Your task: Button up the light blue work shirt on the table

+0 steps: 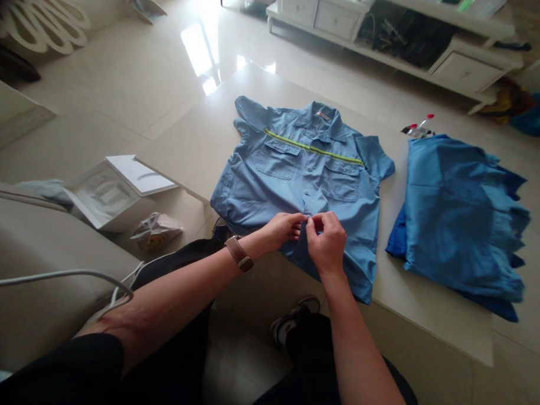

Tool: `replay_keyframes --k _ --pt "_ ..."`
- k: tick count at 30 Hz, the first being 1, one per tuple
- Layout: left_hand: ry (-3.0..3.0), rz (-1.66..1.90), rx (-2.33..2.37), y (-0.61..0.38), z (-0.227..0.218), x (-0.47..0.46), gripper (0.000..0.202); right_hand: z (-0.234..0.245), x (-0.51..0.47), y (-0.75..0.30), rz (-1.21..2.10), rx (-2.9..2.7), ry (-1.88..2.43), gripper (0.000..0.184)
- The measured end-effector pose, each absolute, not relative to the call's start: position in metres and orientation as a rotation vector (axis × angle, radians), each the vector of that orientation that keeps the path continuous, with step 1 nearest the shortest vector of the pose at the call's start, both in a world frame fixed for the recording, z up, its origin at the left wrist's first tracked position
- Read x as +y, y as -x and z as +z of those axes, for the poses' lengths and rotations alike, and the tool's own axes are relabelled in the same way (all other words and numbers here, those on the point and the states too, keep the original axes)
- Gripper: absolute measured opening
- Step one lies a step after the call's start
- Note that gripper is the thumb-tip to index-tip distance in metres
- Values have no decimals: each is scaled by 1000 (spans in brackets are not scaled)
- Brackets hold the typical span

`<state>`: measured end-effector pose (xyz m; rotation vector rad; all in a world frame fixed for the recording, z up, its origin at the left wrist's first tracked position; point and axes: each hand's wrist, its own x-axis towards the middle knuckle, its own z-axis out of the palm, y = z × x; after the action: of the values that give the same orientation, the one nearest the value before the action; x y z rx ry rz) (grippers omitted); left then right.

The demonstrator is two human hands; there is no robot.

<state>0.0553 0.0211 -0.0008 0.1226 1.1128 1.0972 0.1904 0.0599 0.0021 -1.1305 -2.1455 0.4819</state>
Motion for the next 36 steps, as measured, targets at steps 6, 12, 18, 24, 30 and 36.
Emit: replay_keyframes --k 6,12,18,24,30,36 --pt "-130 1118 1122 -55 0 21 30 1 61 -190 472 -2150 1117 13" --pt "-137 1121 1119 -54 1 21 32 -1 63 -190 472 -2149 1109 12" --pt "-107 1122 1099 -55 -1 21 28 1 64 -191 491 -2160 1098 12" --pt "-40 1177 1043 -56 -5 23 17 4 63 -191 552 -2166 1100 9" --pt "-52 1216 980 -53 -10 25 16 5 62 -192 575 -2137 1174 9" --pt "-74 1236 976 -52 -10 23 15 6 61 -193 623 -2123 1214 12"
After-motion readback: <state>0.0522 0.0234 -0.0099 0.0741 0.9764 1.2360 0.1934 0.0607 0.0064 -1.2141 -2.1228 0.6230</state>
